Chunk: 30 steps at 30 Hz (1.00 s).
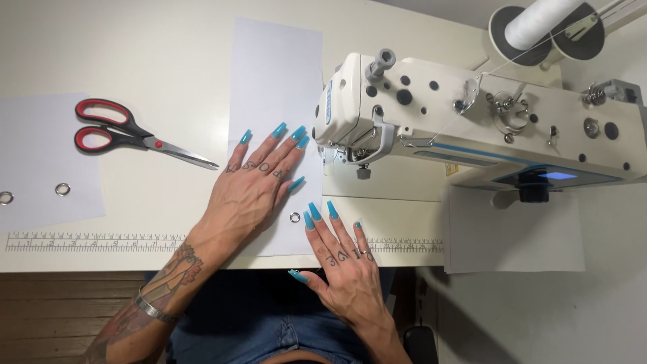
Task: Cutting and aligning materials at a sewing station
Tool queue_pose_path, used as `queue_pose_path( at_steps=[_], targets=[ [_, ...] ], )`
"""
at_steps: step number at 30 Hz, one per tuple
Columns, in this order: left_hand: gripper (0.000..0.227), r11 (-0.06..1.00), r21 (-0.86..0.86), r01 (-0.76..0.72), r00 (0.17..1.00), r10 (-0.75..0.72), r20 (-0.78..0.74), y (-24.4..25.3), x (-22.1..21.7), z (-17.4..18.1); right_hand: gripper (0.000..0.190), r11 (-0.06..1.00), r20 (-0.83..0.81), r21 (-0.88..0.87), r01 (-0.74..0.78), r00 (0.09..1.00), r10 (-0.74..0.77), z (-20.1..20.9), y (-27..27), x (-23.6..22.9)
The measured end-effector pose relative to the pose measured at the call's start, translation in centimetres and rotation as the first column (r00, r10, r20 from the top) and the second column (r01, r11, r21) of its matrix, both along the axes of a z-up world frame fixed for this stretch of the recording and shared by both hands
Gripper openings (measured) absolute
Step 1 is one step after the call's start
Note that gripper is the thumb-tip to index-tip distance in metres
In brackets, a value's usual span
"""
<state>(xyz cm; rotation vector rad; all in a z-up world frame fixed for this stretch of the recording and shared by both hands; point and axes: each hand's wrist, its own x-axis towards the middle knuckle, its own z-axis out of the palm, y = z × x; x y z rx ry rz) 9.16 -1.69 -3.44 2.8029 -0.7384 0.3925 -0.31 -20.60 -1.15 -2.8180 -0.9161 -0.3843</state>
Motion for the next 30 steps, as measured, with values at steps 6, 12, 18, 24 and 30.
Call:
queue_pose_path(
  at_steps=[6, 12, 18, 24, 30],
  targets=[
    [0.048, 0.999, 0.032, 0.005, 1.000, -0.006, 0.020, 0.0, 0.2, -0.4, 0.056, 1.000, -0.016, -0.020, -0.001, 1.000, 0.000, -0.1, -0.1, -0.1],
    [0.047, 1.000, 0.026, -0.001, 1.000, 0.001, 0.019, -0.1, 0.2, -0.9, 0.057, 0.999, -0.043, -0.037, 0.008, 0.999, -0.010, -0.1, -0.2, -0.1],
    [0.048, 1.000, 0.012, 0.010, 1.000, -0.010, 0.014, 0.0, 0.0, -0.6, 0.057, 1.000, -0.039, -0.022, 0.011, 0.999, -0.012, -0.1, -0.3, -0.2],
    [0.048, 0.999, 0.006, 0.035, 0.999, -0.035, 0.004, 0.2, 0.4, 0.2, 0.058, 1.000, -0.105, -0.027, 0.002, 0.994, -0.004, 0.5, -0.2, 0.2],
    [0.048, 1.000, 0.005, 0.031, 0.999, -0.031, 0.021, 0.4, 0.4, -0.1, 0.058, 0.999, -0.072, -0.038, -0.004, 0.997, 0.001, 0.2, -0.1, 0.0]
  ],
)
